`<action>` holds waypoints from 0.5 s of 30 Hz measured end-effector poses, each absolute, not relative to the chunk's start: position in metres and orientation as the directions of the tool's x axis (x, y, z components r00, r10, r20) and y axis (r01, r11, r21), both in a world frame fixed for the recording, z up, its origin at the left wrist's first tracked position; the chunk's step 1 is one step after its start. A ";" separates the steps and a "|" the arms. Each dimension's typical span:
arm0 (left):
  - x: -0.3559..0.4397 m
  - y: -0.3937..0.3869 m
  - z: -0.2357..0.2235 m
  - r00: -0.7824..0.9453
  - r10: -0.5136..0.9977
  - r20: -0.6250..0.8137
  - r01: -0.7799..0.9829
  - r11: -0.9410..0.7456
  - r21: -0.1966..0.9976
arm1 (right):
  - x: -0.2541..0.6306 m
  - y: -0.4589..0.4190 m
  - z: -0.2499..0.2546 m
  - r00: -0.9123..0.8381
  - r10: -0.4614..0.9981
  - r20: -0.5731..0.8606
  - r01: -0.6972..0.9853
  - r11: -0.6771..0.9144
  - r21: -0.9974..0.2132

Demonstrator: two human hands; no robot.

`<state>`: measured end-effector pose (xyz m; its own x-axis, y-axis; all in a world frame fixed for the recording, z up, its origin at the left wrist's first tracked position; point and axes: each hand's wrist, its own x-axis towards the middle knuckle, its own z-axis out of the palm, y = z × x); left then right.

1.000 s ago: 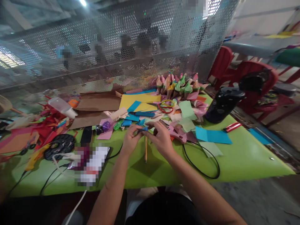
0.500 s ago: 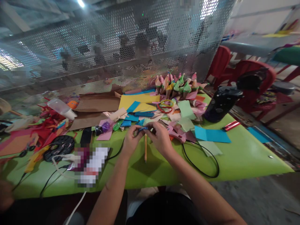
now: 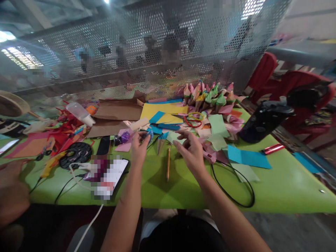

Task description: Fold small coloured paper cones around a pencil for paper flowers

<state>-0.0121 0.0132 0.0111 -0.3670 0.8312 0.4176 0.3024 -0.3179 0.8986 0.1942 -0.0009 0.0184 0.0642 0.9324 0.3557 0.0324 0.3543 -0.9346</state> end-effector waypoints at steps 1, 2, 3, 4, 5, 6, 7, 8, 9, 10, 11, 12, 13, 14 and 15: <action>-0.020 0.016 0.010 -0.430 0.799 0.422 0.306 -0.311 0.900 | 0.195 -0.001 0.019 0.070 0.934 0.349 0.005 0.350 -0.937; -0.025 0.018 0.009 -0.451 0.793 0.410 0.298 -0.300 0.906 | 0.195 -0.002 0.020 0.070 0.937 0.341 -0.015 0.343 -0.939; -0.029 0.020 0.007 -0.459 0.797 0.393 0.283 -0.288 0.915 | 0.195 -0.002 0.021 0.065 0.940 0.334 -0.021 0.336 -0.942; -0.030 0.021 0.006 -0.448 0.813 0.372 0.265 -0.276 0.924 | 0.194 -0.002 0.022 0.056 0.942 0.330 -0.016 0.331 -0.944; -0.030 0.021 0.004 -0.425 0.833 0.354 0.253 -0.266 0.930 | 0.194 -0.002 0.022 0.048 0.944 0.327 -0.004 0.328 -0.945; -0.030 0.022 0.003 -0.404 0.847 0.347 0.255 -0.259 0.931 | 0.194 -0.003 0.022 0.041 0.945 0.325 0.010 0.325 -0.946; -0.029 0.022 0.003 -0.389 0.852 0.352 0.278 -0.255 0.926 | 0.194 -0.003 0.021 0.038 0.946 0.323 0.022 0.322 -0.946; -0.028 0.021 0.003 -0.382 0.848 0.367 0.323 -0.250 0.913 | 0.194 -0.003 0.021 0.036 0.947 0.320 0.029 0.319 -0.947; -0.029 0.021 0.003 -0.384 0.838 0.389 0.386 -0.237 0.892 | 0.194 -0.003 0.021 0.037 0.948 0.316 0.031 0.315 -0.948; -0.031 0.020 0.005 -0.390 0.825 0.409 0.459 -0.210 0.863 | 0.194 -0.003 0.021 0.038 0.949 0.312 0.031 0.311 -0.950; -0.033 0.020 0.006 -0.399 0.815 0.420 0.533 -0.166 0.830 | 0.194 -0.004 0.020 0.039 0.951 0.307 0.029 0.306 -0.952; -0.036 0.019 0.007 -0.407 0.813 0.416 0.599 -0.106 0.794 | 0.195 -0.004 0.020 0.038 0.953 0.300 0.026 0.300 -0.954; -0.039 0.018 0.008 -0.417 0.817 0.398 0.654 -0.035 0.756 | 0.195 -0.005 0.020 0.036 0.955 0.294 0.021 0.294 -0.956; -0.041 0.017 0.008 -0.429 0.824 0.370 0.698 0.042 0.715 | 0.196 -0.006 0.019 0.035 0.957 0.287 0.016 0.287 -0.958; -0.042 0.016 0.008 -0.448 0.827 0.339 0.731 0.121 0.672 | 0.197 -0.006 0.018 0.037 0.959 0.280 0.011 0.280 -0.960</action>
